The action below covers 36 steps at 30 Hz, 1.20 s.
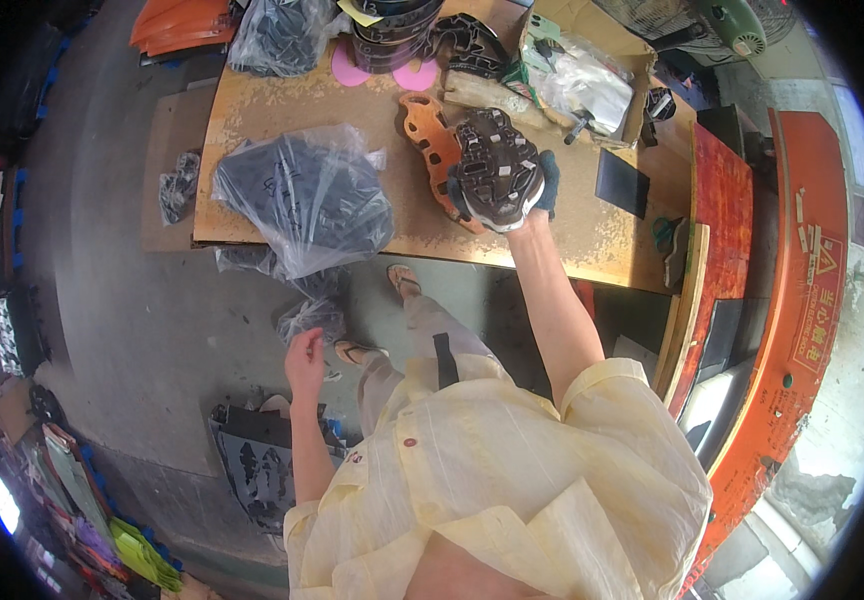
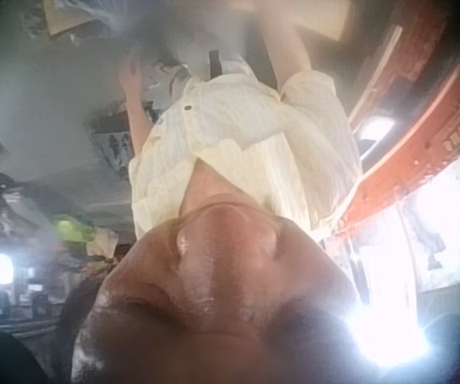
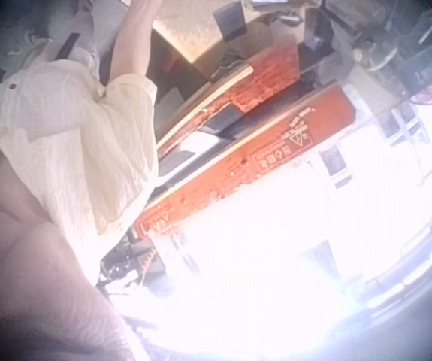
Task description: The person squats to open plastic bags and remove small dark parts, then stands to place them on a table. They handle a handwritten note and several perforated plastic components, moving them between the table and a nearby workbench.
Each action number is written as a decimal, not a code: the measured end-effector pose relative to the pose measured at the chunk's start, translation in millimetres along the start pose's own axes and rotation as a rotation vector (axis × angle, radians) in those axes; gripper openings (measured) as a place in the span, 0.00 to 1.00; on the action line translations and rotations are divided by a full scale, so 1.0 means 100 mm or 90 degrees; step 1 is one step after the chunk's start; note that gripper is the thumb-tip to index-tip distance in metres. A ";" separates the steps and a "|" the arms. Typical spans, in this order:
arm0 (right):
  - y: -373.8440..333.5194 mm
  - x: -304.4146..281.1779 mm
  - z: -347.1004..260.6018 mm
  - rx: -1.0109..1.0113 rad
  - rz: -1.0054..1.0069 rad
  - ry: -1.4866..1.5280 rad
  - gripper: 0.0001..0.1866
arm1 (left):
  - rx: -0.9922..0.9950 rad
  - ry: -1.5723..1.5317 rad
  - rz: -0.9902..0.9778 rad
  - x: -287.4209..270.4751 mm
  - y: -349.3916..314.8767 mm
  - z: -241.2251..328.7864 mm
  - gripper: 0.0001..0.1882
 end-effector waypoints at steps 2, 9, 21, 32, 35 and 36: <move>-0.04 -0.01 -0.03 0.009 0.006 -0.009 0.33 | -0.020 -0.020 -0.013 0.03 -0.02 -0.04 0.09; -0.21 -0.18 -0.16 0.196 0.024 -0.268 0.29 | -0.056 -0.141 0.032 0.10 -0.15 -0.22 0.10; -0.05 0.20 0.10 -0.070 -0.128 -1.671 0.37 | -0.300 -0.640 0.182 0.30 0.96 0.19 0.17; 0.66 -0.01 1.59 0.319 -0.094 -1.198 0.27 | -0.117 -0.644 0.106 0.19 0.82 0.52 0.11; 0.45 0.27 1.64 0.435 -0.088 -0.923 0.26 | -0.007 -0.795 0.127 0.03 0.73 0.69 0.14; 0.37 0.31 1.61 0.480 -0.043 -0.885 0.26 | 0.009 -0.831 0.136 -0.05 0.72 0.72 0.14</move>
Point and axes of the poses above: each hand's wrist, its own y-axis towards the middle knuckle, its own x-axis out of the palm, z = x × y, the point moved 3 cm from there along y, towards the middle knuckle, and after that the axes turned 3 degrees about -z, right-handed, at the moved point
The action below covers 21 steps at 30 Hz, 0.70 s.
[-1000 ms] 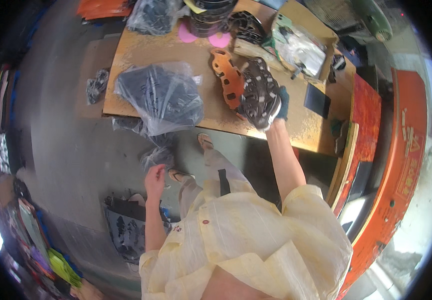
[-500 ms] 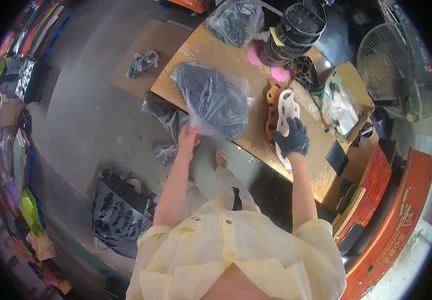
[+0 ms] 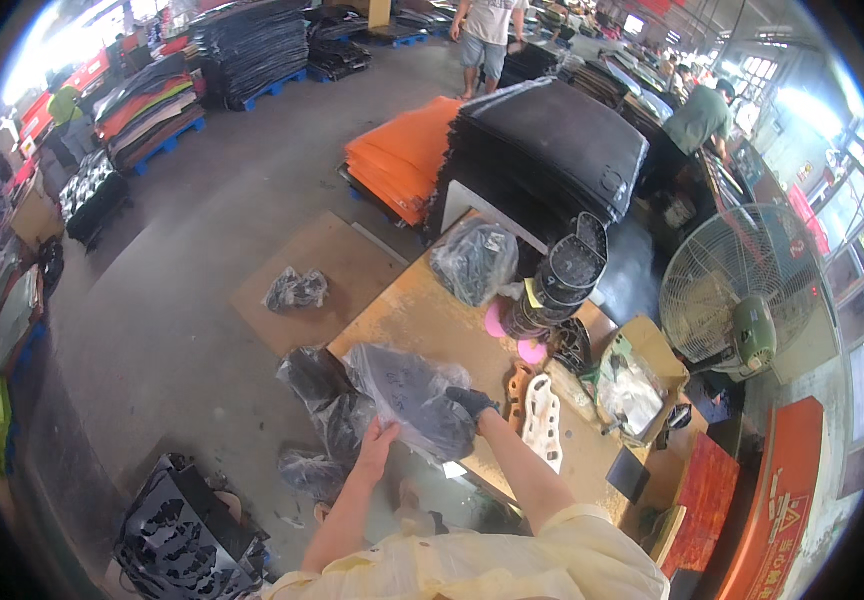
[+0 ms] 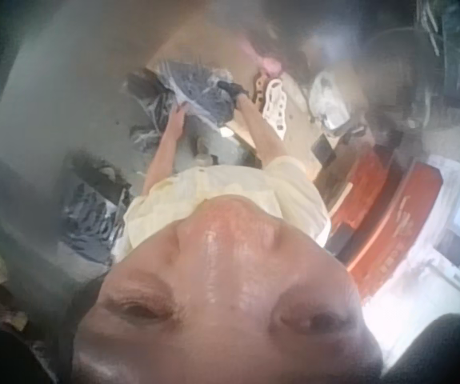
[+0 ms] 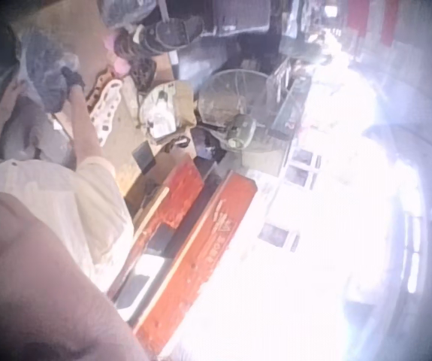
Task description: The person squats to open plastic bags and remove small dark parts, then stands to place them on a table. They handle a handwritten note and several perforated plastic components, moving them between the table and a nearby workbench.
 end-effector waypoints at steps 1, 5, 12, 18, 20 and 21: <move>-0.06 0.06 0.01 0.035 -0.058 0.059 0.26 | 0.034 -0.046 -0.013 -0.01 -0.02 0.10 0.15; -0.11 0.46 0.09 0.100 -0.327 0.220 0.20 | 0.033 -0.245 0.014 -0.25 -0.23 0.46 0.19; -0.06 2.22 0.52 0.171 -0.511 0.124 0.20 | 0.083 -0.275 -0.042 -1.38 -0.85 1.31 0.21; -0.07 4.59 0.30 0.136 -0.592 0.076 0.21 | 0.160 -0.225 -0.039 -3.15 -1.25 2.51 0.20; -0.15 5.27 0.03 0.108 -0.599 0.071 0.21 | 0.187 -0.158 0.043 -3.76 -1.38 2.98 0.17; -0.20 5.57 -0.13 0.089 -0.600 0.073 0.21 | 0.153 -0.056 0.076 -4.04 -1.45 3.20 0.17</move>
Point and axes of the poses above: each hand's wrist, its own y-axis towards the middle knuckle, its own x-axis out of the palm, z = x × y, the point moved 3 cm from there along y, towards the middle knuckle, and after that the axes turned 3 degrees about -z, right-handed, at the moved point
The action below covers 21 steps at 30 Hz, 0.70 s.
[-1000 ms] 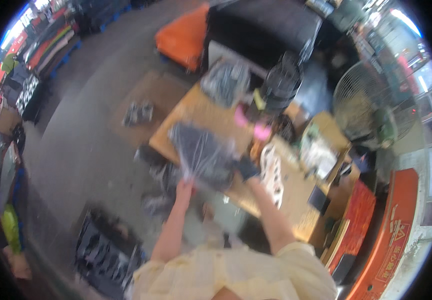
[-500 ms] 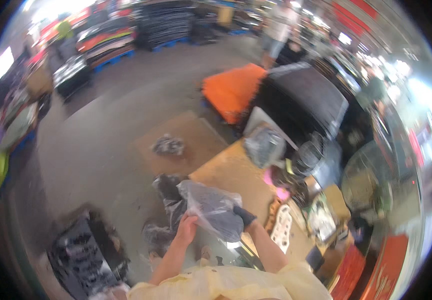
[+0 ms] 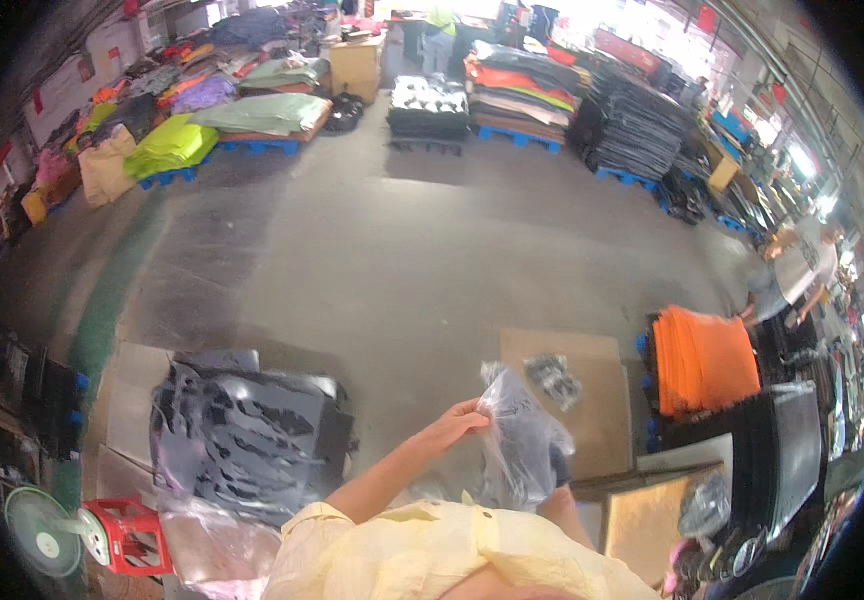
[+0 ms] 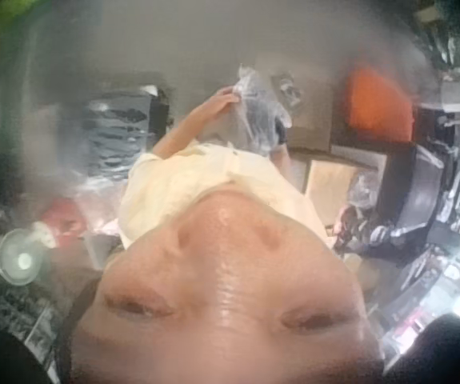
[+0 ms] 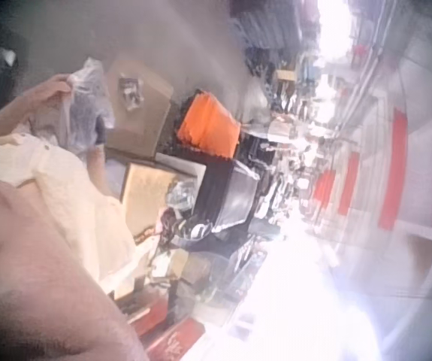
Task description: The person squats to open plastic bags and remove small dark parts, then stands to place them on a table. They handle a handwritten note and several perforated plastic components, moving them between the table and a nearby workbench.
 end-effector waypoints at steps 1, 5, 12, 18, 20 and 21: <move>0.24 0.25 -0.17 -0.010 -0.011 0.004 0.21 | 0.002 0.122 0.007 -0.32 0.06 0.33 0.16; 0.95 0.93 -0.62 -0.058 -0.024 0.045 0.22 | -0.036 0.444 0.171 -1.44 0.00 1.18 0.17; 2.82 1.15 -1.17 -0.147 0.176 0.031 0.21 | -0.058 0.268 0.137 -3.01 0.82 1.98 0.21; 4.89 1.85 -1.88 -0.111 0.068 -0.101 0.19 | -0.118 0.182 0.376 -5.05 1.86 2.61 0.19; 5.52 2.23 -2.05 -0.081 0.025 -0.152 0.18 | -0.125 0.131 0.489 -5.64 1.65 2.60 0.15; 5.87 2.45 -2.17 -0.082 -0.005 -0.178 0.18 | -0.106 0.117 0.514 -5.96 1.68 2.69 0.14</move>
Point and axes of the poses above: each hand's wrist, its own y-axis towards the middle knuckle, its own x-axis out of the palm, z = x × y, the point moved 3 cm from there along y, towards the middle knuckle, and after that the axes turned 3 degrees about -z, right-handed, at the moved point
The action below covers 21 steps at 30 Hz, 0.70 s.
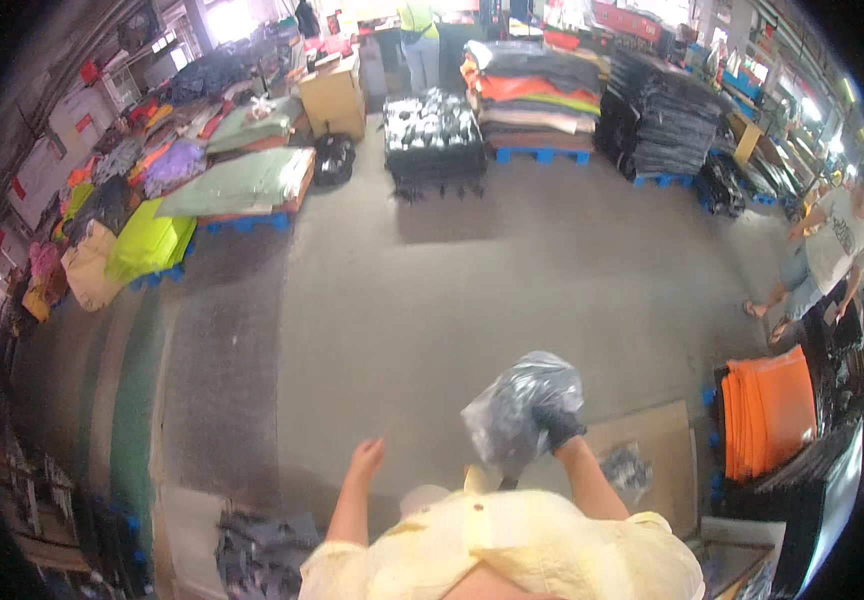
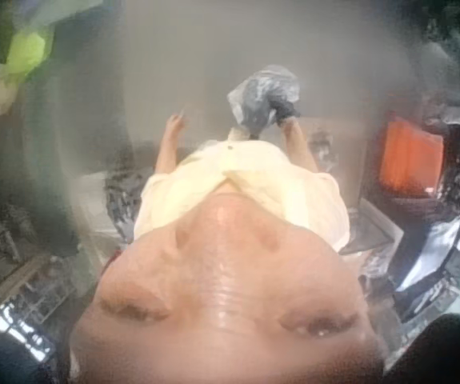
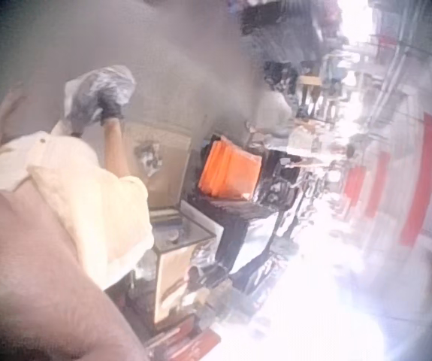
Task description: The person squats to open plastic bags and remove small dark parts, then stands to place them on a table. They handle a handwritten note and several perforated plastic components, moving them between the table and a nearby workbench.
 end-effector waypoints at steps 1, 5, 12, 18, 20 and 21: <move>0.34 0.18 -0.11 -0.007 -0.029 -0.023 0.18 | -0.041 -0.119 0.043 -0.21 0.17 -0.03 0.12; 1.81 0.89 -0.52 -0.014 -0.107 -0.061 0.15 | -0.153 -0.338 0.184 -0.96 0.64 -0.19 0.09; 4.08 1.97 -1.44 -0.028 -0.049 -0.167 0.17 | -0.161 -0.566 0.313 -1.75 2.89 1.11 0.09; 5.64 2.50 -2.40 -0.065 0.073 -0.343 0.20 | -0.013 -0.296 -0.064 -1.33 5.52 4.32 0.11; 6.25 2.67 -2.69 -0.066 0.096 -0.451 0.21 | 0.019 -0.241 -0.168 -1.16 6.21 5.14 0.13; 6.57 2.78 -2.83 -0.063 0.097 -0.511 0.21 | -0.002 -0.225 -0.173 -1.12 6.47 5.41 0.14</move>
Point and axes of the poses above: each hand's wrist, its own y-axis towards the middle knuckle, its own x-axis out of the palm, z = x × y, the point moved 3 cm from there along y, towards the middle knuckle, and after that the axes turned 3 degrees about -z, right-handed, at the moved point
